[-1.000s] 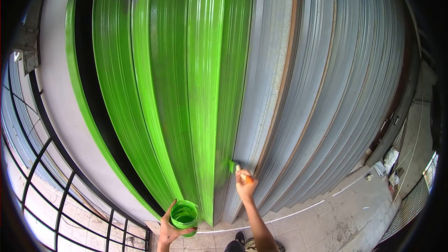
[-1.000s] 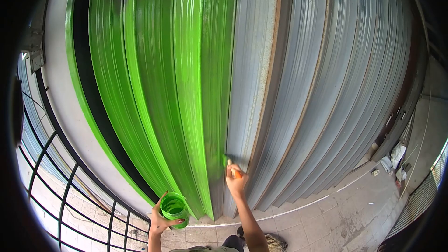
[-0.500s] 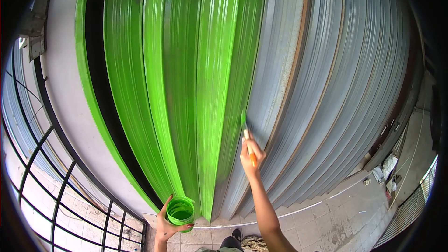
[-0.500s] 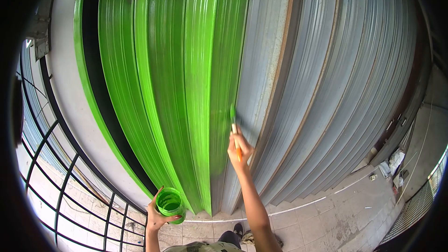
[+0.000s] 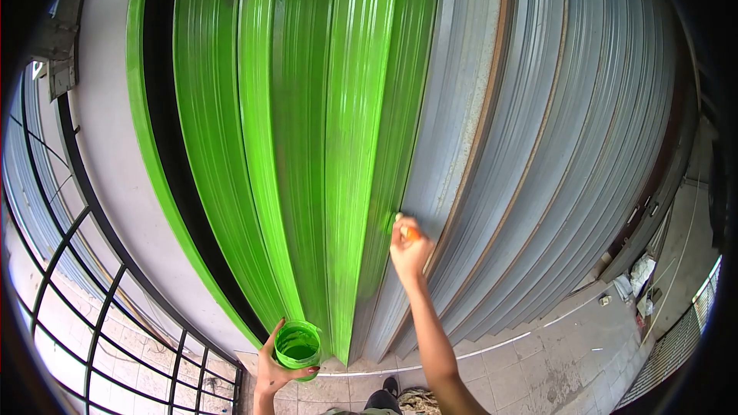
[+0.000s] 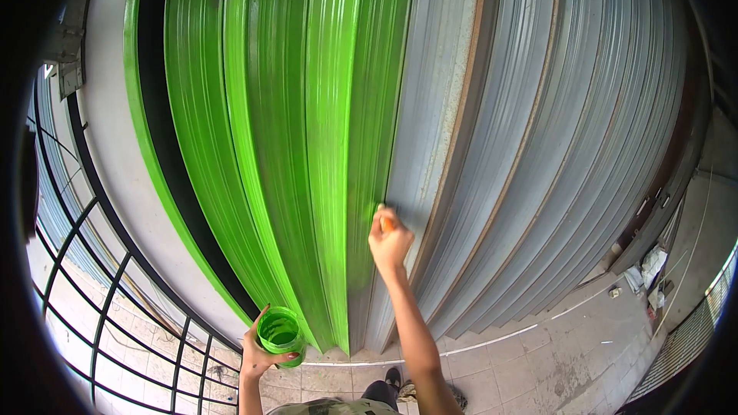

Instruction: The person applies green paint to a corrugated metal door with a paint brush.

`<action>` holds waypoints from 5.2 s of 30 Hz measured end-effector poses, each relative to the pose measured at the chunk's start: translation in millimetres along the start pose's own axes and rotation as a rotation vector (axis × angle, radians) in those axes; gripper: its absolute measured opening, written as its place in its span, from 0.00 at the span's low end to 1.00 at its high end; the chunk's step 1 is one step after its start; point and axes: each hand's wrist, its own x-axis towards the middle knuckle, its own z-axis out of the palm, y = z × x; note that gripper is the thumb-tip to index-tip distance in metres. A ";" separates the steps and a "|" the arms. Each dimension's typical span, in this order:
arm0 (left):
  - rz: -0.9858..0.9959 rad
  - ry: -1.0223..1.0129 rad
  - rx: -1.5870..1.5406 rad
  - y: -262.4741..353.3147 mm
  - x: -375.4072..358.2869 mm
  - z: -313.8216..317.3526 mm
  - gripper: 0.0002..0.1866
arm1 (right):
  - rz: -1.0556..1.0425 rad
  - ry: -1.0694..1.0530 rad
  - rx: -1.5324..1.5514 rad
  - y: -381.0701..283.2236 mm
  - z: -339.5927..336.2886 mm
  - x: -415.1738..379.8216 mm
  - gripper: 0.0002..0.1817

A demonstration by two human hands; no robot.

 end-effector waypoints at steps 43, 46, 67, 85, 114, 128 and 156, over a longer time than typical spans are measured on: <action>0.007 -0.026 -0.064 -16.9 3.1 -4.9 0.64 | -0.452 0.310 0.440 -125.2 -12.7 238.4 0.06; 0.023 0.000 -0.068 -23.0 3.9 -8.4 0.63 | -0.500 0.265 0.200 -99.2 -7.6 204.9 0.06; 0.024 -0.032 -0.073 -19.3 5.8 -8.5 0.64 | -0.365 0.255 0.222 -80.9 -19.4 132.6 0.07; -0.084 -0.070 -0.005 -13.5 7.3 -7.4 0.63 | 0.191 0.024 0.178 70.3 -7.8 -146.5 0.07; -0.122 -0.057 0.022 0.5 -1.1 -4.1 0.63 | 0.393 -0.137 0.021 96.8 -22.8 -220.4 0.08; -0.095 -0.010 0.083 3.3 -3.6 -12.0 0.63 | 0.038 0.076 0.074 68.8 0.3 -163.1 0.07; 0.035 -0.128 -0.020 -64.2 15.6 -44.2 0.60 | -0.548 0.341 0.256 -203.1 -36.2 338.3 0.04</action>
